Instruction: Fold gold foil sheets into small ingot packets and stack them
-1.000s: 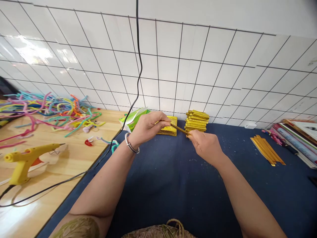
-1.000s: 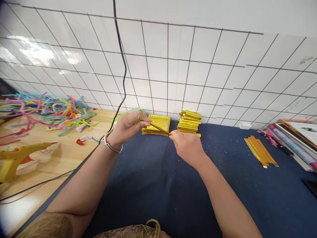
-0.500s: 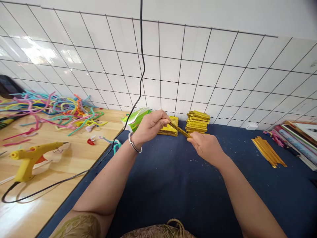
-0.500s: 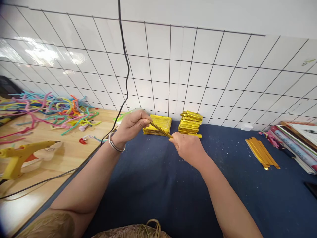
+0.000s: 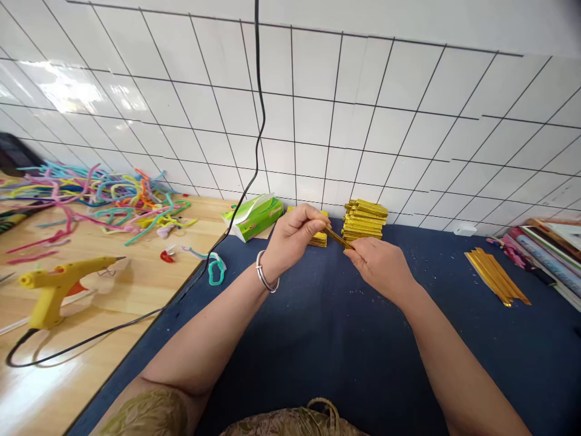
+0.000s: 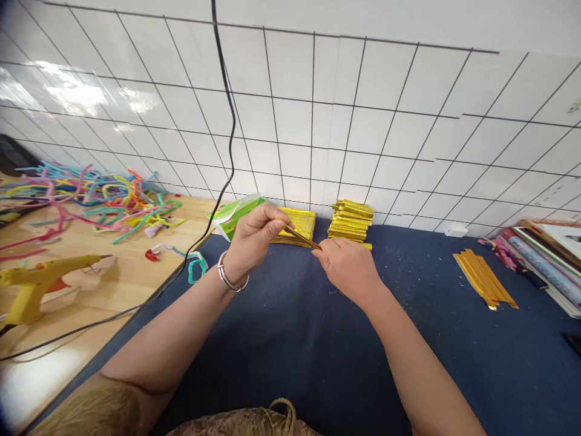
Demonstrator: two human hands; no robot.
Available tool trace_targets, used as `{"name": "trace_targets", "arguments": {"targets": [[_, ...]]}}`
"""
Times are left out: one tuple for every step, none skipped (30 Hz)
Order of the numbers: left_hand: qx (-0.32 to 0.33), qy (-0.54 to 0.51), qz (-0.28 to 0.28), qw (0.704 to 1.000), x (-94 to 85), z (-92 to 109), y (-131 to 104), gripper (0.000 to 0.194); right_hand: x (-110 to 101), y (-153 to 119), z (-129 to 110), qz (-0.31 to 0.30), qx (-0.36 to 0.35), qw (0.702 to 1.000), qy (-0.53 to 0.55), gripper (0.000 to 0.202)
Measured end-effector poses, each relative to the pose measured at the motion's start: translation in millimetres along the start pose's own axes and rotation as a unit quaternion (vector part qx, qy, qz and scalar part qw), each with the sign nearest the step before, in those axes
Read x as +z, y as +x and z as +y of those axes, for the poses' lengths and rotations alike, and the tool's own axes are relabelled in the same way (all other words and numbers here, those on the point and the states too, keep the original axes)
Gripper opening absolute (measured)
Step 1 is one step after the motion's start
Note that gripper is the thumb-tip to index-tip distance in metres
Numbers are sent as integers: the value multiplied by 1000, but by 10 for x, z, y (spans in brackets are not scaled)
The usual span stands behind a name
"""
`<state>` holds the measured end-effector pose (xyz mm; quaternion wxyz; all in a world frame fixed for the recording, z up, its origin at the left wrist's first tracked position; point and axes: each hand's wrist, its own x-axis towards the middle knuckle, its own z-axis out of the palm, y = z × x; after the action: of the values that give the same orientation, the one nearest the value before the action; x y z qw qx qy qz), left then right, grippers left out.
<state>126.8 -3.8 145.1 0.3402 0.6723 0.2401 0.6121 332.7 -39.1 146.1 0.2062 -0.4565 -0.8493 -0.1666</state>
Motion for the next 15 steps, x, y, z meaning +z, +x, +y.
{"name": "trace_targets", "arguments": {"targets": [[16,25,-23,999,29,2,-19,16,2,2,-9,12,-10,1000,19,29],[31,45,-50,997,67,-4,-41,16,7,1,-19,24,-19,999,38,28],[44,59,-75,994,109,-15,-65,16,14,-1,-29,37,-25,998,52,27],[49,65,-99,992,152,-29,-90,17,23,-6,-38,49,-30,997,60,27],[55,66,-112,990,192,-44,-112,18,32,-11,-45,61,-32,996,63,26],[58,65,-118,989,225,-57,-131,18,41,-18,-50,72,-33,995,59,26],[59,63,-118,989,250,-66,-145,18,48,-24,-55,83,-34,995,52,27],[61,60,-112,990,265,-70,-154,18,53,-29,-59,94,-35,994,43,28],[61,57,-107,991,272,-71,-158,17,58,-33,-63,101,-37,994,36,28],[60,53,-105,991,273,-69,-157,17,62,-34,-66,108,-37,993,31,29],[60,50,-105,991,268,-67,-154,17,66,-33,-70,112,-35,993,29,29],[60,49,-107,991,261,-66,-149,17,72,-31,-74,116,-32,992,29,29],[59,49,-111,991,252,-67,-144,17,79,-27,-78,119,-28,992,32,29],[58,51,-114,991,242,-71,-140,17,87,-23,-83,120,-22,992,38,29],[56,51,-111,991,232,-76,-137,17,93,-19,-89,118,-17,992,46,28]]}}
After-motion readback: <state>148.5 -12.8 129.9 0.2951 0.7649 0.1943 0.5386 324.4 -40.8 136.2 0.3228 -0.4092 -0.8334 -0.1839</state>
